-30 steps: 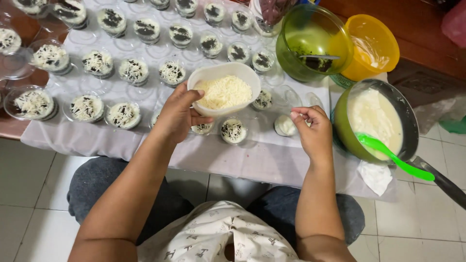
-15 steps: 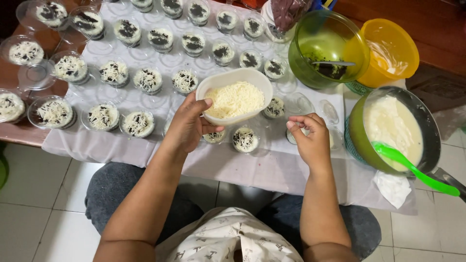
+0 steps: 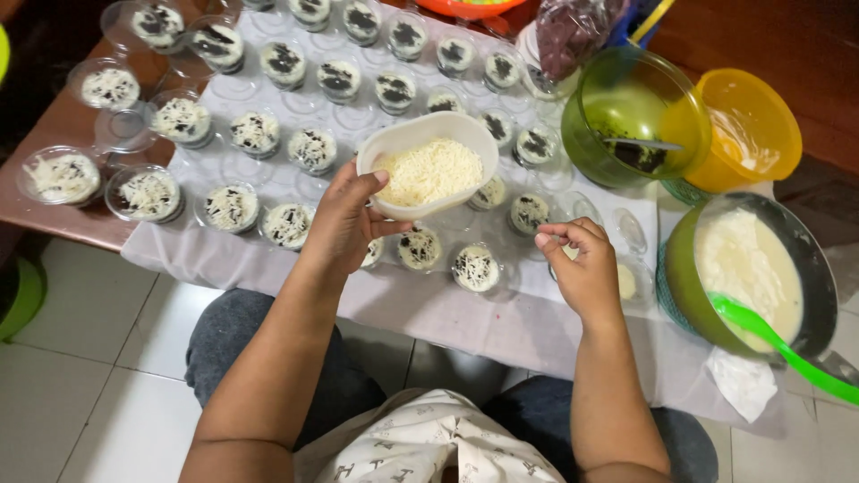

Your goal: Sprinkle grated cheese onto small dessert cups

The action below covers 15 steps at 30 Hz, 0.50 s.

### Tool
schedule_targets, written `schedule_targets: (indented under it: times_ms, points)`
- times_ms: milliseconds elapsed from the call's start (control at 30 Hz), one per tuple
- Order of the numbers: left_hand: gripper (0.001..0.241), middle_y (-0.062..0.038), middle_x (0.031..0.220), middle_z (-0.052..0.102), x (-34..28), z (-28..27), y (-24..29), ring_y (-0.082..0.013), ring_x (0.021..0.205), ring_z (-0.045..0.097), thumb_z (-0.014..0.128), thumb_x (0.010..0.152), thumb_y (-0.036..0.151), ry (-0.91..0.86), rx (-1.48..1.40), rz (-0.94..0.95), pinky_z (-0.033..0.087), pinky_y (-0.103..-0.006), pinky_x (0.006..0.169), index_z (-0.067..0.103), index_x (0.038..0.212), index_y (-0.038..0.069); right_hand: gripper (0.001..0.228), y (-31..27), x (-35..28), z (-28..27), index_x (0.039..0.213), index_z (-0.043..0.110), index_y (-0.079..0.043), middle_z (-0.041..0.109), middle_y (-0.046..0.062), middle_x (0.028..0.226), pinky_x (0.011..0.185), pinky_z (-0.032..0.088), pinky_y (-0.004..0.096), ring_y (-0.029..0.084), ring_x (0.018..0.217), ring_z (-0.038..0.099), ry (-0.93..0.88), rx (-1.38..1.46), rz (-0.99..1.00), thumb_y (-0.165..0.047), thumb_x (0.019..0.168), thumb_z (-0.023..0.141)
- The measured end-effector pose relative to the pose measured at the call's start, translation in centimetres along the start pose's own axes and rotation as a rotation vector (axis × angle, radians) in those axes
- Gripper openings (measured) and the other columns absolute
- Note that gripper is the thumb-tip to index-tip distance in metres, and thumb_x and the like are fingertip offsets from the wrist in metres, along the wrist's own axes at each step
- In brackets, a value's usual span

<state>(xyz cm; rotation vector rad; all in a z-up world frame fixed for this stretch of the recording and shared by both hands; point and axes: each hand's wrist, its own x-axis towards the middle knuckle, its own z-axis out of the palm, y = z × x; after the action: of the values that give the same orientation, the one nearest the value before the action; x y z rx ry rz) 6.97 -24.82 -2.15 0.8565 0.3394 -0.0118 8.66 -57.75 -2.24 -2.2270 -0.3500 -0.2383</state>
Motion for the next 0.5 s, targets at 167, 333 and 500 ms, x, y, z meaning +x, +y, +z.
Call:
schedule_targets:
  times_ms: [167,333,500]
  points:
    - [0.060,-0.023,0.112,0.070,-0.9,-5.0,5.9,-0.0389,0.085,0.078,0.070,0.089,0.025,0.173,-0.039,0.184,0.068,-0.0476,0.068,0.046,0.143,0.013,0.014,-4.9,5.6,3.8,0.101,0.080,-0.011,0.059,0.008,0.079,0.086,0.048,0.036,0.022,0.081,0.055,-0.151,0.052,-0.179,-0.014,0.088,0.083]
    - [0.063,-0.019,0.119,0.067,-2.1,-11.9,10.1,-0.0380,0.090,0.079,0.076,0.088,0.026,0.510,-0.104,0.470,0.072,-0.0487,0.074,0.048,0.143,0.019,0.015,-10.9,14.1,13.6,0.100,0.080,-0.009,0.060,0.010,0.080,0.083,0.048,0.037,0.023,0.080,0.056,-0.344,0.144,-0.356,-0.018,0.090,0.084]
    - [0.075,-0.017,0.129,0.058,-4.2,-17.4,12.2,-0.0391,0.093,0.079,0.081,0.087,0.026,0.816,-0.208,0.714,0.075,-0.0466,0.075,0.040,0.149,0.023,0.016,-18.1,22.3,27.1,0.097,0.080,-0.010,0.062,0.008,0.076,0.076,0.050,0.038,0.023,0.074,0.059,-0.466,0.179,-0.516,-0.020,0.085,0.084]
